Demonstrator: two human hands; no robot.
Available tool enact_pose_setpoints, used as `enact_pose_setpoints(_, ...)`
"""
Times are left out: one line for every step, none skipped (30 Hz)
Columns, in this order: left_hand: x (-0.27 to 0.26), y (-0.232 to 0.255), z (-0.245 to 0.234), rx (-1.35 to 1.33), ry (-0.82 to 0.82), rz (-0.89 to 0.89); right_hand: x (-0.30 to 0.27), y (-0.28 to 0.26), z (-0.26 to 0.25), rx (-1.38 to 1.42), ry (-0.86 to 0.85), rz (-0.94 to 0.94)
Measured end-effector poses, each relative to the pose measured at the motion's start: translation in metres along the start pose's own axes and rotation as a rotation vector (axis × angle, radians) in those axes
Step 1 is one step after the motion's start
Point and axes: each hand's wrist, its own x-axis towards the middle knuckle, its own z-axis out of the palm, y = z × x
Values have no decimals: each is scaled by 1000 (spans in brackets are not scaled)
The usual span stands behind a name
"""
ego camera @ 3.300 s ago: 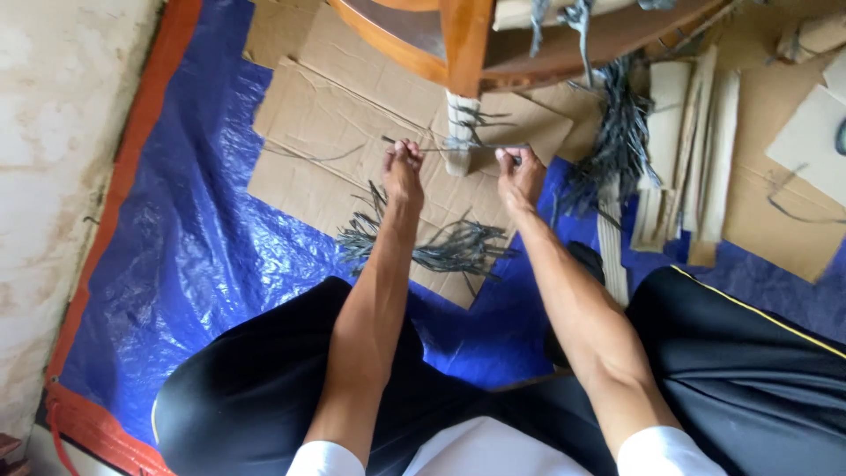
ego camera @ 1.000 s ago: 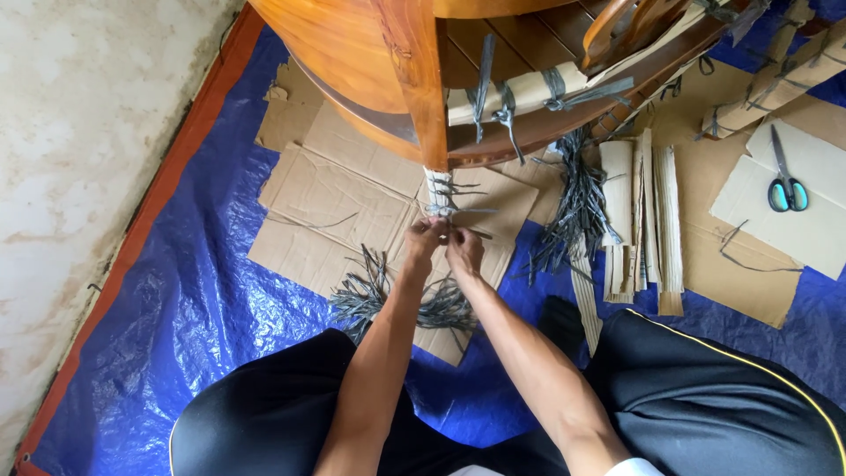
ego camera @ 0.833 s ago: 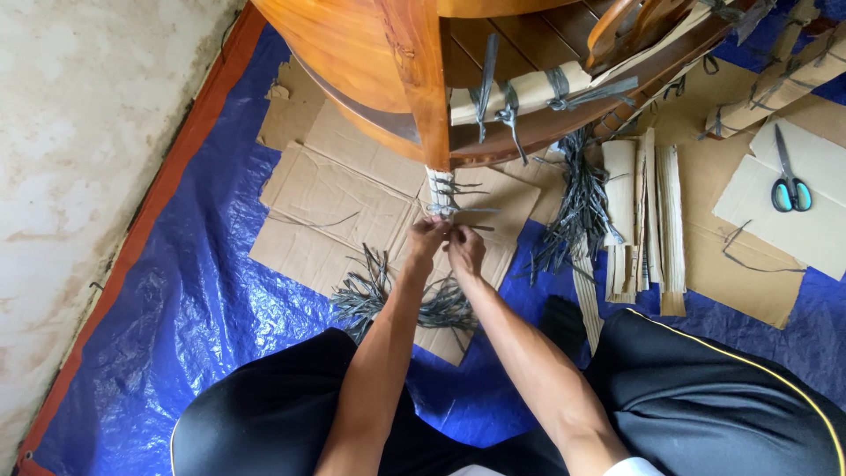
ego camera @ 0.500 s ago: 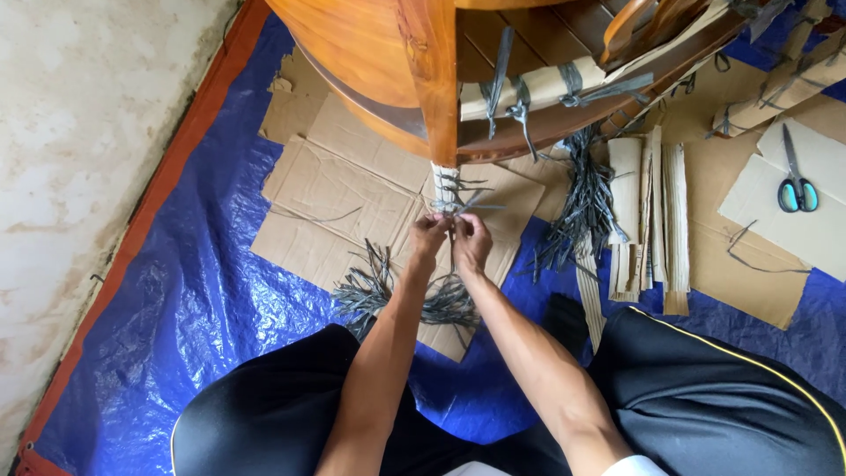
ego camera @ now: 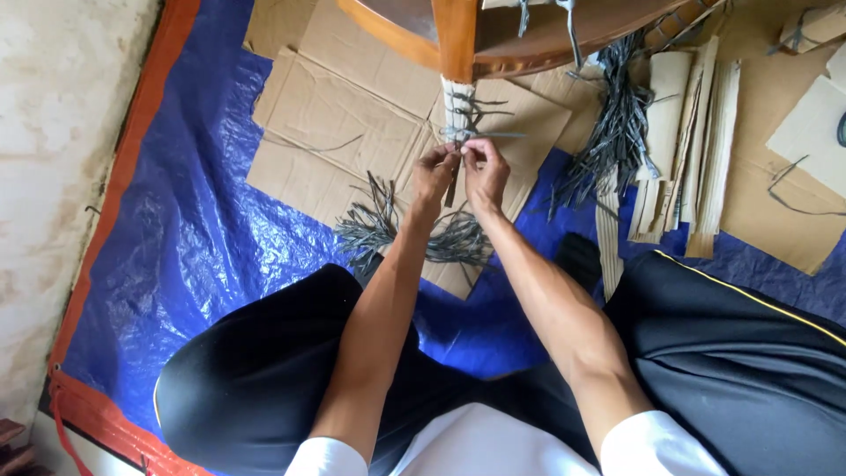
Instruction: The recorder wraps the legs of a wooden table base with protective material and ties them with plastic strips.
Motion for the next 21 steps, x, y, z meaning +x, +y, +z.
enact_pose_setpoints(-2,2,0,0,2,-2,0,-4,-3,-1,-2,2)
enact_pose_setpoints(-4,3,1,-21,-14,1,-1,-9,-5,-35,-18,-46)
enact_pose_setpoints(-6,5,0,-41,-30,4,-2,-13,-7,-69,-35,-95)
enact_pose_setpoints(-9,10,1,-41,-28,2,-4,-16,-9,-70,-36,-92)
enact_pose_setpoints(-12,16,3,7,2,-20,-4,-19,-12,-78,-48,-133)
enact_pose_setpoints(-14,22,5,55,32,-42,-5,-22,-14,-85,-60,-174)
enact_pose_setpoints(-16,23,6,55,32,-43,-6,-27,-17,-86,-60,-173)
enact_pose_setpoints(-17,25,6,47,36,-56,-7,-32,-19,-105,-102,-138)
enact_pose_setpoints(-18,27,7,39,41,-69,-9,-37,-22,-124,-144,-104)
enact_pose_setpoints(-16,22,5,38,42,-70,-9,-38,-23,-125,-145,-103)
enact_pose_setpoints(-13,18,4,36,33,-48,-9,-38,-24,-165,-144,-215)
enact_pose_setpoints(-10,15,3,34,25,-26,-8,-39,-25,-204,-143,-327)
enact_pose_setpoints(-10,12,2,34,25,-26,-8,-43,-26,-204,-144,-327)
enact_pose_setpoints(-10,10,2,42,31,2,-8,-47,-27,-225,-151,-323)
enact_pose_setpoints(-10,8,3,49,34,30,-7,-50,-29,-246,-157,-319)
enact_pose_setpoints(-10,7,4,49,33,30,-6,-49,-29,-247,-155,-319)
enact_pose_setpoints(-10,7,5,67,54,91,-6,-48,-30,-251,-175,-301)
enact_pose_setpoints(-10,7,6,85,75,151,-5,-47,-30,-255,-195,-283)
enact_pose_setpoints(-15,17,8,86,76,152,-4,-44,-30,-254,-196,-283)
enact_pose_setpoints(-21,26,11,184,111,134,-3,-42,-29,-281,-209,-273)
enact_pose_setpoints(-27,35,14,282,145,114,-3,-39,-30,-308,-221,-262)
